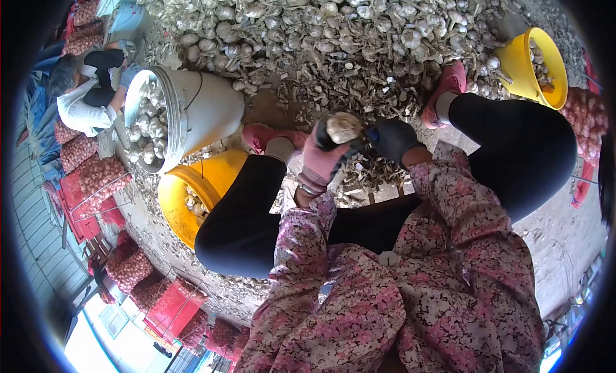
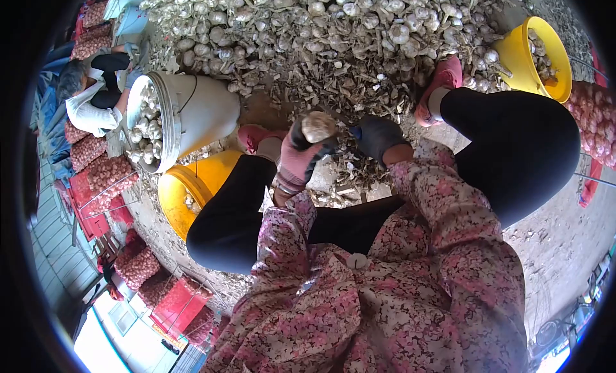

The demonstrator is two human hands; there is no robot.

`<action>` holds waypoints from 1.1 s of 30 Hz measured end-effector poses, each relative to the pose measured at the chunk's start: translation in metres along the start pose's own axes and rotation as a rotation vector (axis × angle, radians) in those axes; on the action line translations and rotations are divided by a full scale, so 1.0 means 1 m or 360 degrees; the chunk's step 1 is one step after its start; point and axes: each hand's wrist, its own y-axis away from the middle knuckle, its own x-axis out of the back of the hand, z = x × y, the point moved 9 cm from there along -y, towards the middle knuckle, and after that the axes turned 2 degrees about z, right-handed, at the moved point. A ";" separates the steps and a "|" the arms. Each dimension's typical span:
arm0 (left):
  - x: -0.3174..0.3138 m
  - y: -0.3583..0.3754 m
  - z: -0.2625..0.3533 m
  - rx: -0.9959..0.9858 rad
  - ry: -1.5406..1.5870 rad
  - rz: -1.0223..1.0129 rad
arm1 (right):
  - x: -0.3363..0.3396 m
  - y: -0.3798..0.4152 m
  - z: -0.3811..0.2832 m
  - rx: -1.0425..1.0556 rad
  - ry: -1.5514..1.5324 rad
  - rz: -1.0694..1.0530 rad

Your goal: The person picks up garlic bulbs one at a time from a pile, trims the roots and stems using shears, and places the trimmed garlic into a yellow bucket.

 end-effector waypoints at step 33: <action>0.278 -0.120 0.001 0.0264 0.0039 0.1422 | -0.019 -0.001 -0.033 -0.0619 -0.2580 -0.0338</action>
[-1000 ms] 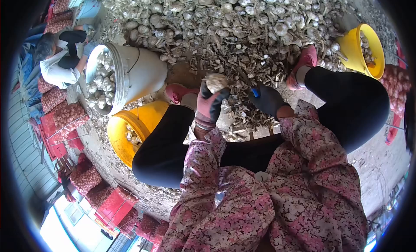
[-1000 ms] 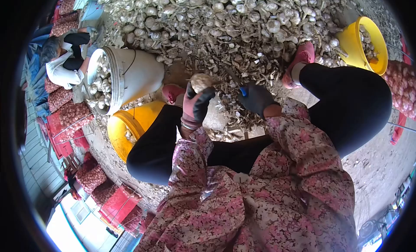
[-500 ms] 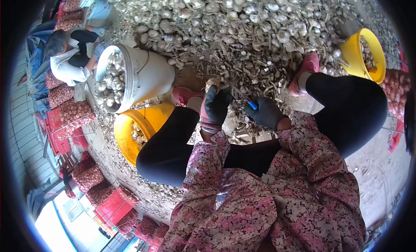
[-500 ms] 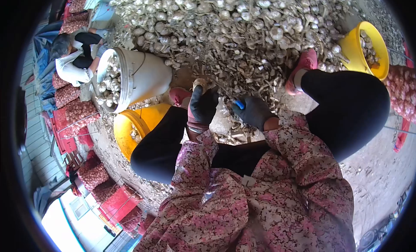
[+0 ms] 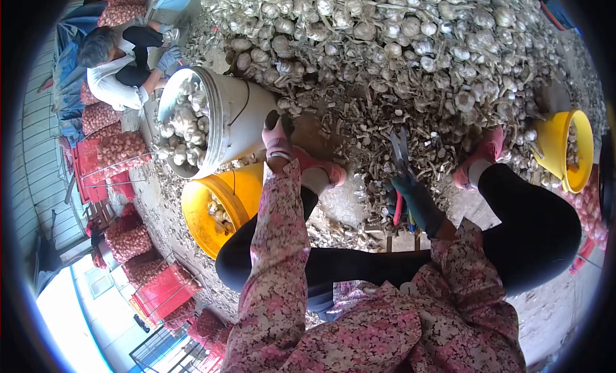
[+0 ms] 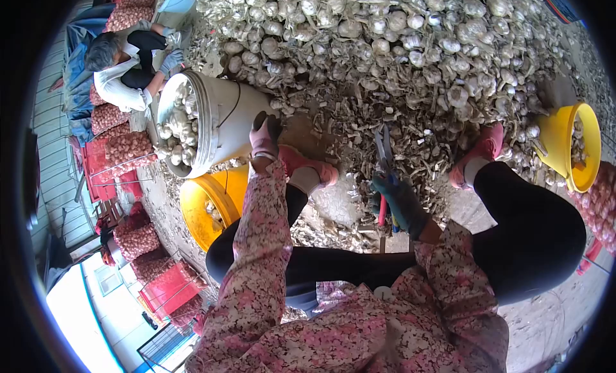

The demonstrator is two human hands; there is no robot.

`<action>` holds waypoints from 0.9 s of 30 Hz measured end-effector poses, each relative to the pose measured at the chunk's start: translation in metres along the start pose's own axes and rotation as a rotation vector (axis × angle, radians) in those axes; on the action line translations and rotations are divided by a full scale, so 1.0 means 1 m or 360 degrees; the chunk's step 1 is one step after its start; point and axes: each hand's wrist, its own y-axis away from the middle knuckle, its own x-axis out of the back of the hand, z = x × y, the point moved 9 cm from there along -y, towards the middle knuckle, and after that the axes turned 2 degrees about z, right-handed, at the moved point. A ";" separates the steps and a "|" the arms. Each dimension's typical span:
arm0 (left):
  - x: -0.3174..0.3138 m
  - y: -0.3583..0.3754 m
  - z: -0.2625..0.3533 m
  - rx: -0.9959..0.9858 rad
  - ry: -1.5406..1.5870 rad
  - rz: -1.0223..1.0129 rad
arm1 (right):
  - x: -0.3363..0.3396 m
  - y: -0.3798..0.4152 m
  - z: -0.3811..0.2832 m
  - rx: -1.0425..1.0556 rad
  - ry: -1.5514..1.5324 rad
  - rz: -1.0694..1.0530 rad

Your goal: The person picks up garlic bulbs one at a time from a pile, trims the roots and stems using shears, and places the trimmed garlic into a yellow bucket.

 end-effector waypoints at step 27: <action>-0.072 0.095 -0.067 0.0544 0.0358 -0.0455 | -0.006 0.008 -0.069 0.0853 0.1714 0.0493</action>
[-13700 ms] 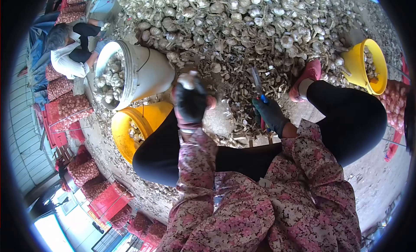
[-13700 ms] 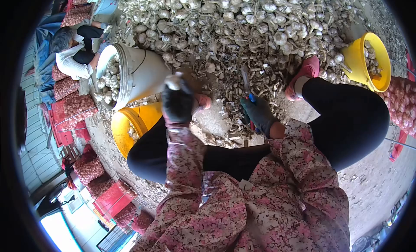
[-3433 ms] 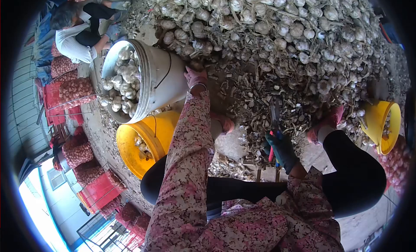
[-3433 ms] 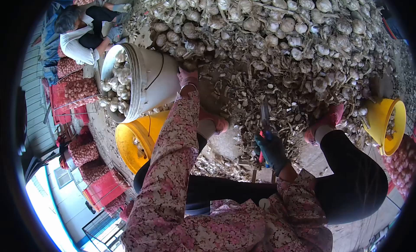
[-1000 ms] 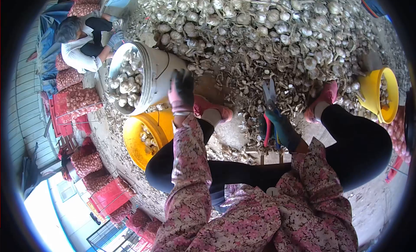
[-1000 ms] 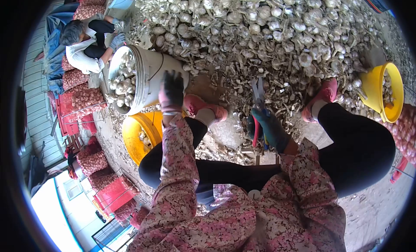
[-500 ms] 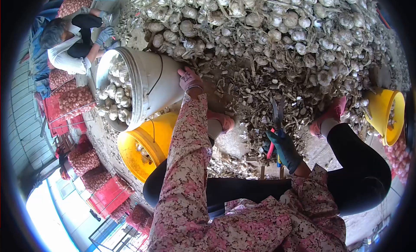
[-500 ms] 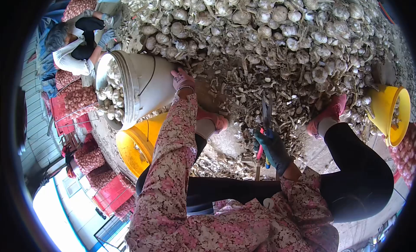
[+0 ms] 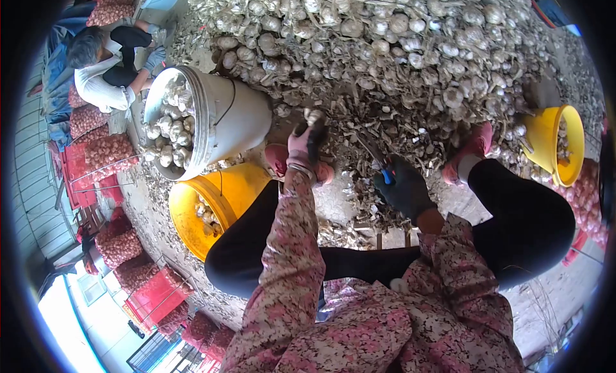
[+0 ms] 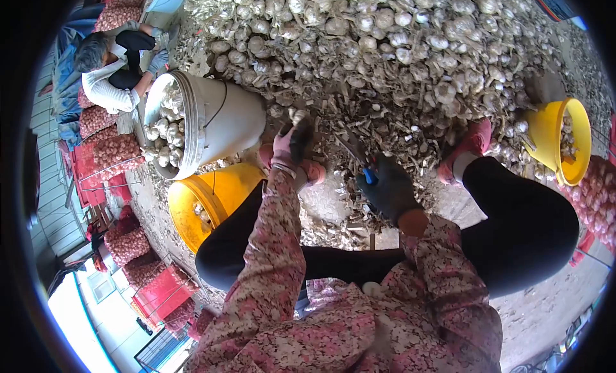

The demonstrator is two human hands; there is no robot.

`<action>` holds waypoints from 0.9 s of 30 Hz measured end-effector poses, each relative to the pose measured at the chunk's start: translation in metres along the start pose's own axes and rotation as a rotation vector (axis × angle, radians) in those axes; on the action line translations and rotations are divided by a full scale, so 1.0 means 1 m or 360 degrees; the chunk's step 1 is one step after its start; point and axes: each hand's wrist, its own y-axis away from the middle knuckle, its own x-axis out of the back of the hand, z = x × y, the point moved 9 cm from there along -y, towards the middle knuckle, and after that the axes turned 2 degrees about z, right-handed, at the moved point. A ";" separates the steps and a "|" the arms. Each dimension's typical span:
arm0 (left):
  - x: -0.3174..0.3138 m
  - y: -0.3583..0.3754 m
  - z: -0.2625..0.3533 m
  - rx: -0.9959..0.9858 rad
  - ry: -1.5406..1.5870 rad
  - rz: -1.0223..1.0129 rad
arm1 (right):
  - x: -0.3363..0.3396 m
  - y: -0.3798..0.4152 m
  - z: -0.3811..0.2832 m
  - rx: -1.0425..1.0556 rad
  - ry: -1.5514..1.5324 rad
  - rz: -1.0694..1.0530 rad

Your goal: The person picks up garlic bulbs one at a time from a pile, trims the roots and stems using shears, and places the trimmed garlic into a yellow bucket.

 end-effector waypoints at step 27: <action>-0.070 0.158 -0.042 0.0318 0.0379 -0.0869 | 0.020 0.036 -0.023 0.0441 0.0511 0.0146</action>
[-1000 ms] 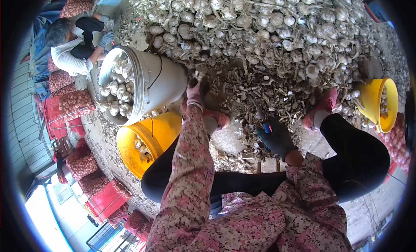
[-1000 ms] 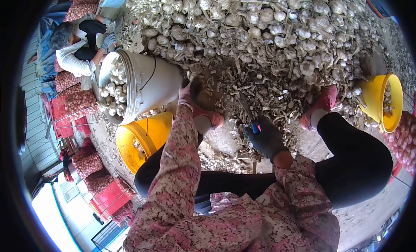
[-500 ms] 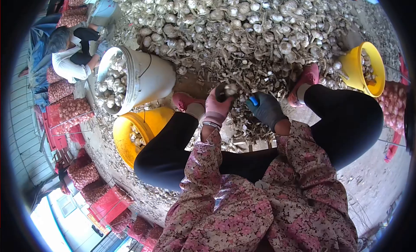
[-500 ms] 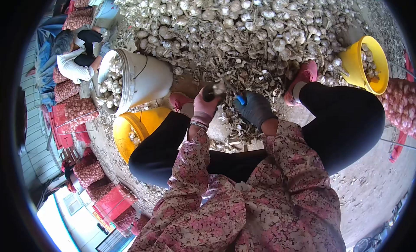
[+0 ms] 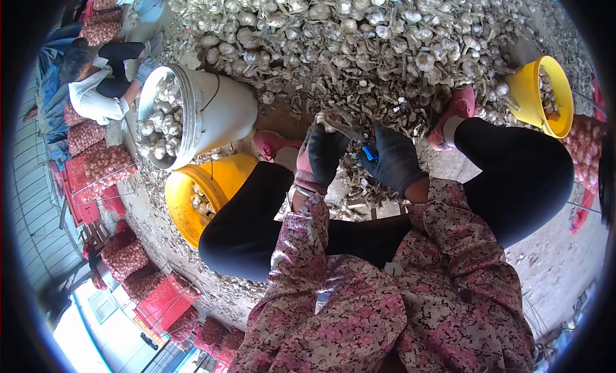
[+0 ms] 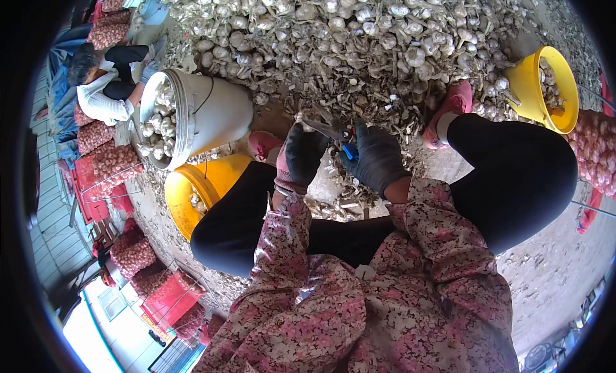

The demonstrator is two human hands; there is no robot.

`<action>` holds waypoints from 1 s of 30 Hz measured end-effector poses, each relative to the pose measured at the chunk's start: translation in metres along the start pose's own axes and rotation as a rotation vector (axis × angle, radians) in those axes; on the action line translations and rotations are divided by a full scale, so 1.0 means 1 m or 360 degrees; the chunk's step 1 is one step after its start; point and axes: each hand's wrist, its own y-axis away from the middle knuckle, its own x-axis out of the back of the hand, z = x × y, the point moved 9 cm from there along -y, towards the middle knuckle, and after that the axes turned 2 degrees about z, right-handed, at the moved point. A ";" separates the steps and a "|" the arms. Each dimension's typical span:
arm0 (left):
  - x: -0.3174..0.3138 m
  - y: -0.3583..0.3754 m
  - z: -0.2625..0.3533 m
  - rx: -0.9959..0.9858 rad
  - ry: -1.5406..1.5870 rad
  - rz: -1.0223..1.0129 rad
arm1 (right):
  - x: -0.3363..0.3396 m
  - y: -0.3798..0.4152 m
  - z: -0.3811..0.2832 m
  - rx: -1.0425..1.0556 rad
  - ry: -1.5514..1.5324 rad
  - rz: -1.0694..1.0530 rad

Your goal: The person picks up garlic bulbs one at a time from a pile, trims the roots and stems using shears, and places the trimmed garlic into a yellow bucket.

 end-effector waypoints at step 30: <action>-0.019 0.025 0.139 -0.0830 0.0114 -0.0265 | -0.067 0.014 0.066 -0.0805 -0.0806 -0.0331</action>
